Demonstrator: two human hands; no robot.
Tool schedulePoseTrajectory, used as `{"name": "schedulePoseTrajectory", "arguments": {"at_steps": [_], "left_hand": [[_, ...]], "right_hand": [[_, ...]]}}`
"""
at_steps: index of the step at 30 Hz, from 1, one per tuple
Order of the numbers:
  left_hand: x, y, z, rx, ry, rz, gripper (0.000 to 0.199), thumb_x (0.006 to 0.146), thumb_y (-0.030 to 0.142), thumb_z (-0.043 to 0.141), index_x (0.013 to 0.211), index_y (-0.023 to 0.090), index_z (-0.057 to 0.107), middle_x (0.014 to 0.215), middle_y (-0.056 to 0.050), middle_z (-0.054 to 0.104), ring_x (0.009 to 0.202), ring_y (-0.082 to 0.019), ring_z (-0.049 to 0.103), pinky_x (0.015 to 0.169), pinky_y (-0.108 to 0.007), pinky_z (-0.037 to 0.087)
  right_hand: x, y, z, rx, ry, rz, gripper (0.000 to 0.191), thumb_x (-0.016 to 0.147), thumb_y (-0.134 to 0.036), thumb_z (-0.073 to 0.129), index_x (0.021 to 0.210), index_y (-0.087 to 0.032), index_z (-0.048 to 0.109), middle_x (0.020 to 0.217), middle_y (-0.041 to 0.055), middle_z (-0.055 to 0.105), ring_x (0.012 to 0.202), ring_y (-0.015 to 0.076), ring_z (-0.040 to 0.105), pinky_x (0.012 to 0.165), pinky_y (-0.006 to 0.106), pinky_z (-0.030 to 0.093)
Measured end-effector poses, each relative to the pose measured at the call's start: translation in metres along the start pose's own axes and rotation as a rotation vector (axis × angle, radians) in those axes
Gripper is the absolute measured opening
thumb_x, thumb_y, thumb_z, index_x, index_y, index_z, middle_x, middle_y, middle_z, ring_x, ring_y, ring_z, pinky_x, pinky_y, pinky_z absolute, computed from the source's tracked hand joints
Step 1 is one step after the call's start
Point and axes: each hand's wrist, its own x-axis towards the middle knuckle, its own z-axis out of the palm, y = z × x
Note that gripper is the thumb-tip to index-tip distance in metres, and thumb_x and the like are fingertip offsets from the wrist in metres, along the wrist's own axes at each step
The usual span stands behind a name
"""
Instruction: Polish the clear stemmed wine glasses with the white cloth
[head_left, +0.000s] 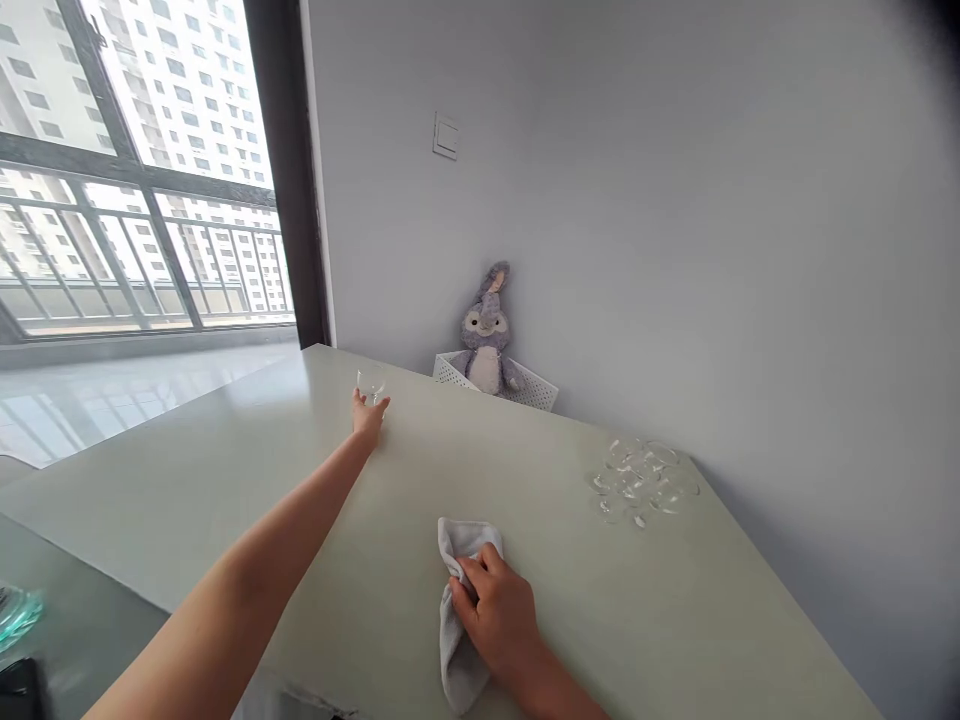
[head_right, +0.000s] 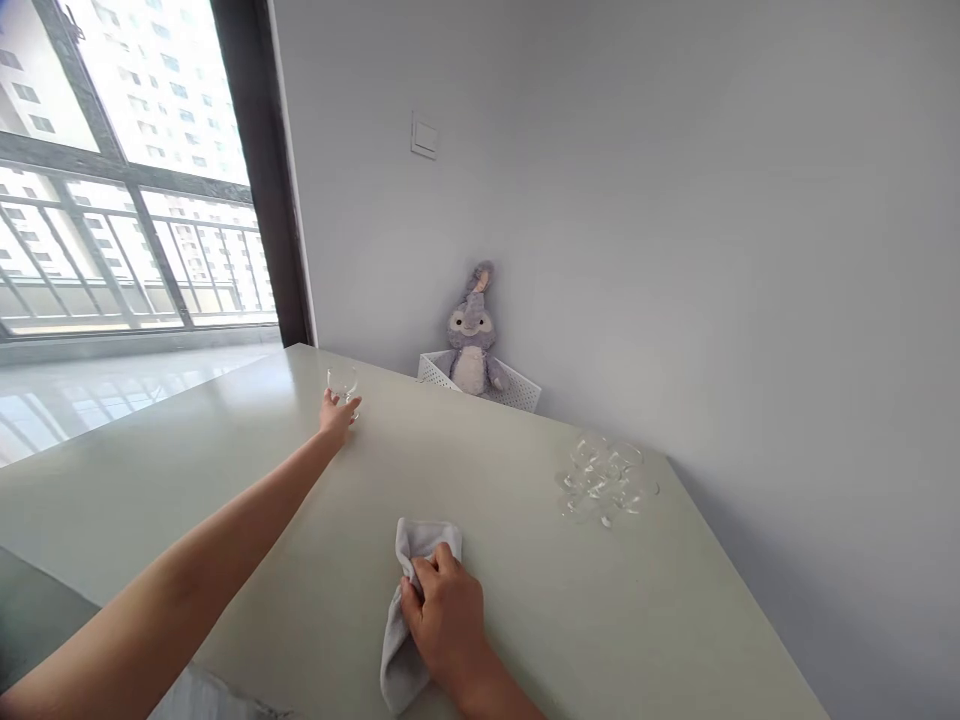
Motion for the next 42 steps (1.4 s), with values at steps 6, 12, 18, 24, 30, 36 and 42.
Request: {"name": "schedulePoseTrajectory", "arguments": {"at_steps": [6,12,18,24,30,36,42], "left_hand": [[-0.021,0.005,0.016,0.022,-0.140,0.028,0.056,0.068,0.039,0.060,0.117,0.018,0.043,0.092,-0.006,0.057,0.064,-0.011,0.053,0.055,-0.023,0.042],[-0.114,0.008,0.042,0.190,-0.367,0.287,0.046,0.066,0.041,0.062,0.108,0.024,0.050,0.083,0.001,0.058,0.065,-0.012,0.053,0.061,-0.024,0.040],[-0.173,0.005,0.044,0.420,-0.390,0.622,0.045,0.077,0.037,0.052,0.118,0.024,0.039,0.095,-0.003,0.056,0.082,-0.017,0.054,0.073,-0.031,0.041],[-0.179,-0.013,0.038,0.479,-0.337,0.784,0.044,0.080,0.034,0.048,0.121,0.024,0.036,0.101,-0.005,0.053,0.092,-0.020,0.052,0.079,-0.035,0.042],[-0.188,-0.009,0.036,0.522,-0.352,0.939,0.047,0.081,0.038,0.048,0.123,0.023,0.035,0.104,-0.006,0.052,0.095,-0.021,0.052,0.079,-0.034,0.043],[-0.195,-0.002,0.031,0.635,-0.379,1.113,0.047,0.082,0.043,0.045,0.121,0.018,0.040,0.099,-0.009,0.057,0.090,-0.023,0.052,0.078,-0.036,0.040],[-0.202,0.003,0.025,0.705,-0.361,1.318,0.040,0.080,0.019,0.049,0.119,0.018,0.043,0.102,-0.009,0.061,0.093,-0.023,0.050,0.085,-0.039,0.035]], "right_hand": [[0.023,0.022,-0.027,0.907,0.075,0.485,0.016,0.070,-0.030,0.051,0.060,-0.018,0.053,0.053,-0.0038,0.046,0.049,0.0105,0.042,0.048,0.022,0.032],[0.030,0.046,-0.039,1.490,0.214,0.715,0.013,0.059,-0.023,0.061,0.070,-0.019,0.057,0.056,-0.0054,0.055,0.051,0.0106,0.047,0.049,0.021,0.035],[0.030,0.055,-0.044,1.581,0.326,0.736,0.027,0.058,-0.032,0.072,0.078,-0.019,0.059,0.063,-0.0027,0.061,0.058,0.0150,0.055,0.052,0.024,0.041],[0.032,0.057,-0.055,1.426,0.519,0.704,0.030,0.067,-0.046,0.063,0.079,-0.019,0.059,0.065,-0.0023,0.060,0.057,0.0137,0.053,0.051,0.024,0.039],[0.020,0.039,-0.064,0.818,0.739,0.398,0.026,0.081,-0.043,0.050,0.073,-0.019,0.057,0.076,-0.0004,0.055,0.067,0.0117,0.048,0.062,0.023,0.038],[0.011,0.004,-0.055,0.749,0.311,0.123,0.038,0.087,-0.041,0.038,0.117,-0.022,0.053,0.117,0.0078,0.054,0.107,0.0214,0.047,0.086,0.032,0.039],[0.008,0.007,-0.042,0.857,-0.017,0.196,0.042,0.081,-0.041,0.049,0.119,-0.022,0.051,0.088,0.0037,0.062,0.076,0.0177,0.055,0.066,0.028,0.044]]}}
